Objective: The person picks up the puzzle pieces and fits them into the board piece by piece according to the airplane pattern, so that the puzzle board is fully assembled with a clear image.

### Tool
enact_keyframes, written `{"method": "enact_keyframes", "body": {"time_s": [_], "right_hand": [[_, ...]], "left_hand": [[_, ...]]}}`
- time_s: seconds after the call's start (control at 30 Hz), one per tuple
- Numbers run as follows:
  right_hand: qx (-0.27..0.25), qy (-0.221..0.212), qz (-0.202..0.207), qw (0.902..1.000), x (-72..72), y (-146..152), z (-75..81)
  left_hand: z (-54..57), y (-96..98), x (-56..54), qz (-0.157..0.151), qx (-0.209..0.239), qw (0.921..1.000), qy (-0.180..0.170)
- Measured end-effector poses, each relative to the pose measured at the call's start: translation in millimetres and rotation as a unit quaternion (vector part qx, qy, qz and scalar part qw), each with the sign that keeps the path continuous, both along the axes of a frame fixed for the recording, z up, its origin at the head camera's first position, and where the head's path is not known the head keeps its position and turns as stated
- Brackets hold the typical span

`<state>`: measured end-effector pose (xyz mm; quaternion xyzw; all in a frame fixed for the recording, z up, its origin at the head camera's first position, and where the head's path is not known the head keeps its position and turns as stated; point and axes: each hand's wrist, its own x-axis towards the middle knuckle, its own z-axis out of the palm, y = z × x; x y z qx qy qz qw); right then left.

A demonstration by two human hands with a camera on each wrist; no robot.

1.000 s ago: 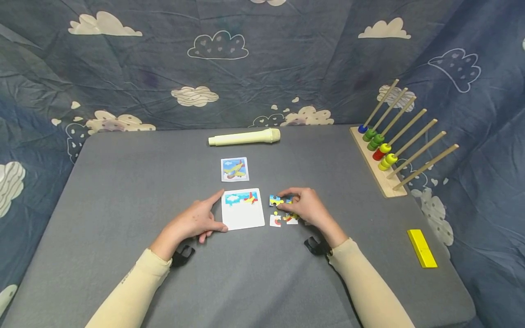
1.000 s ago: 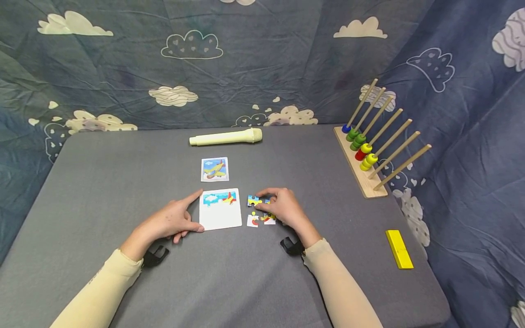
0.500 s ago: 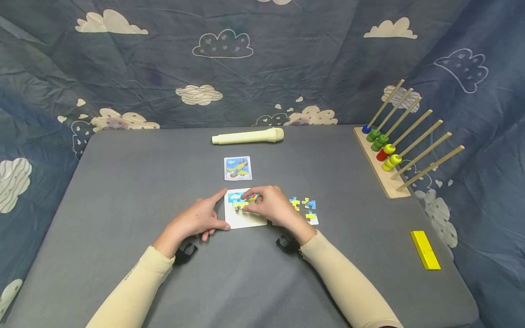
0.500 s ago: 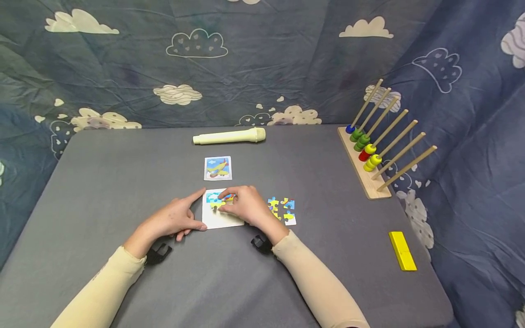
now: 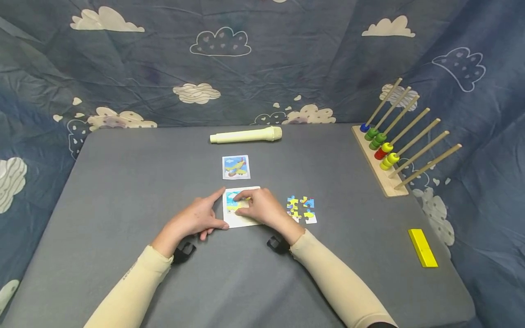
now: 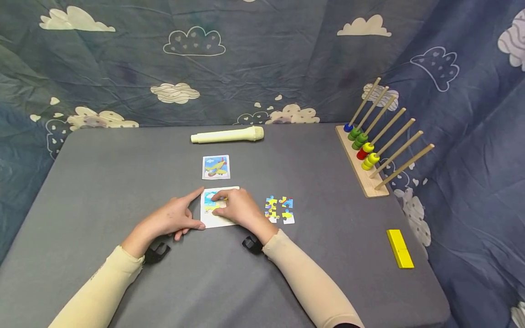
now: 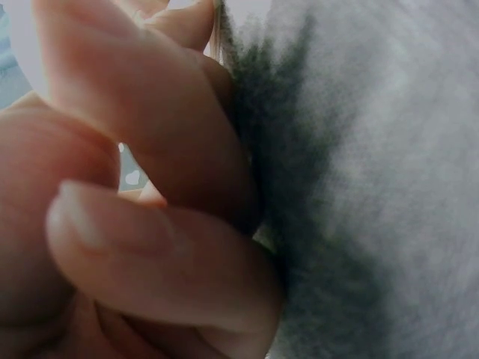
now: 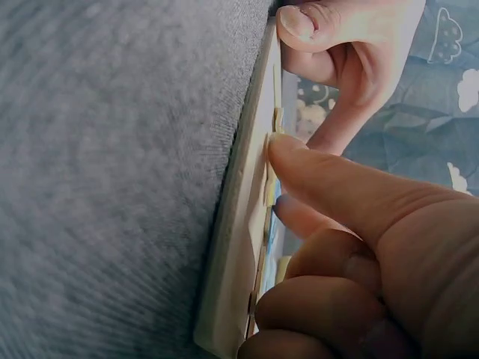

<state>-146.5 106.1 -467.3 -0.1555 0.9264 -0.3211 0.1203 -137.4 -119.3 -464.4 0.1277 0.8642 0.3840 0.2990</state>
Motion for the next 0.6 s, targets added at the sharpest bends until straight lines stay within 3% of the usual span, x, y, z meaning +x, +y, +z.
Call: {"method": "enact_keyframes", "body": {"time_s": [0.6], "right_hand": [[0.028, 0.037, 0.014, 0.9988, 1.7, -4.8, -2.5]], "left_hand": [[-2.0, 0.0, -0.8, 0.003, -0.005, 1.0, 0.0]]}}
